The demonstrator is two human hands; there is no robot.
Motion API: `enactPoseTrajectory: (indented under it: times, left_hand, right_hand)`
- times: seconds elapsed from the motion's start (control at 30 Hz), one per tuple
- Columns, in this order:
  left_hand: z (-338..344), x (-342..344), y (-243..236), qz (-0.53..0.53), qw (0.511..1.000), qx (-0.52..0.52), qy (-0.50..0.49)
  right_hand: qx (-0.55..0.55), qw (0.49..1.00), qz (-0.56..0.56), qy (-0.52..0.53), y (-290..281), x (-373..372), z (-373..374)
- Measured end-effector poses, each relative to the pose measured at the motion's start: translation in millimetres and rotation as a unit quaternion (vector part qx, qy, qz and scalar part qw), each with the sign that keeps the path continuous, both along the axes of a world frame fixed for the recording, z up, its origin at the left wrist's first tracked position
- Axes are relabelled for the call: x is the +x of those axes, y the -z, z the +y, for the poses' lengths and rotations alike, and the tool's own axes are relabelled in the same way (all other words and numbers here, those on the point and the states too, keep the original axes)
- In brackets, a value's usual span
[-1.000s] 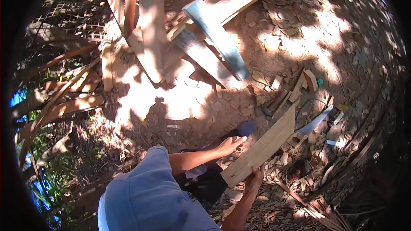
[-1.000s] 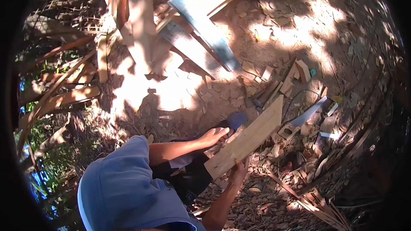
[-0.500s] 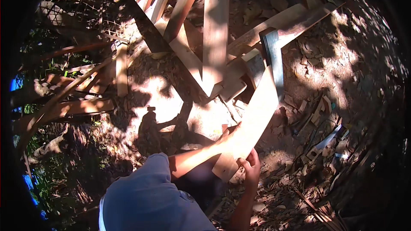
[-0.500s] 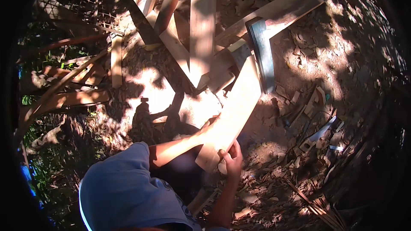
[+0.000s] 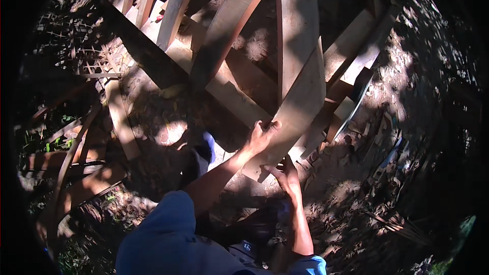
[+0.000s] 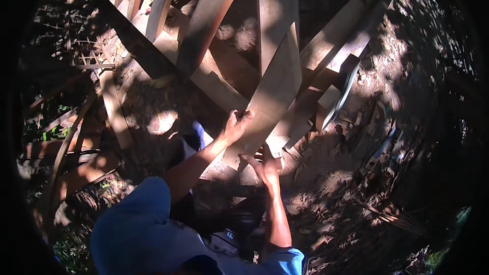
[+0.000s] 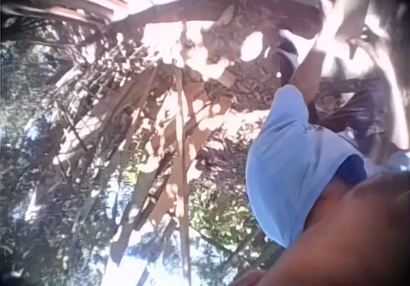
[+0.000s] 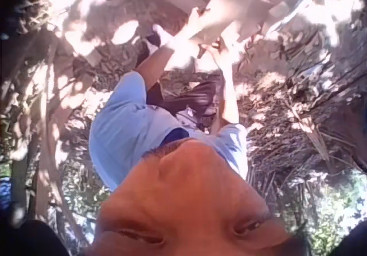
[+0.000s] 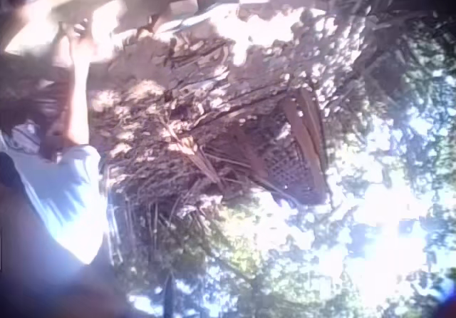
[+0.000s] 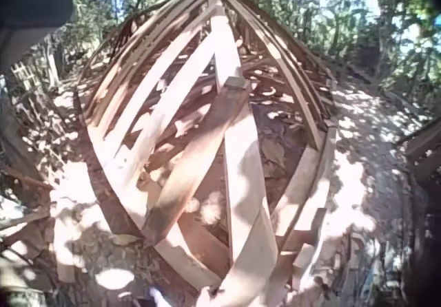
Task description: The person cuts a wooden beam using a circular saw and a handsaw, positions the cut piece onto a wooden frame structure, and marks it with a pencil.
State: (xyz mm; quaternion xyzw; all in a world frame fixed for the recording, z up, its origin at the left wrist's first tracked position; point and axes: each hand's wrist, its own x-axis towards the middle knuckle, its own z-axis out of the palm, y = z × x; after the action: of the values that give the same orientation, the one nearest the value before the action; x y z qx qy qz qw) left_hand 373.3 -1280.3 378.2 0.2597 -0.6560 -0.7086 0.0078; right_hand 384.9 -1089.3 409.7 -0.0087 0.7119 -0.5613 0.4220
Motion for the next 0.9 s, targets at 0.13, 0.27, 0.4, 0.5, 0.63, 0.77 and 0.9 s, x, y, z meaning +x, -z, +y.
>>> enactPoseTrajectory:
  times: [0.13, 0.27, 0.4, 0.5, 0.63, 0.77, 0.9]
  left_hand:
    - [-79, -72, 32, 0.144, 0.987, -0.069, 0.032]
    - [-109, -105, 37, 0.071, 0.992, -0.045, 0.098]
    - [-112, -112, 39, 0.108, 0.989, -0.033, 0.098]
    - [-107, -112, 52, 0.109, 0.991, -0.035, 0.063]
    - [-103, -109, 76, 0.098, 0.994, -0.044, 0.034]
    - [-106, -110, 90, 0.134, 0.988, -0.017, 0.071]
    - [-105, -110, 94, 0.190, 0.976, -0.035, 0.097]
  right_hand:
    - [-0.003, 0.996, 0.066, 0.058, 35, -29, -88]
    - [0.079, 0.981, 0.172, 0.044, 55, -57, -127]
    - [0.052, 0.979, 0.175, 0.087, 75, -58, -130]
    - [0.027, 0.964, 0.242, 0.106, 99, -51, -126]
    - [0.021, 0.952, 0.260, 0.163, 138, -42, -121]
    - [-0.012, 0.925, 0.326, 0.197, 168, -37, -119]
    - [0.005, 0.895, 0.391, 0.215, 183, -33, -120]
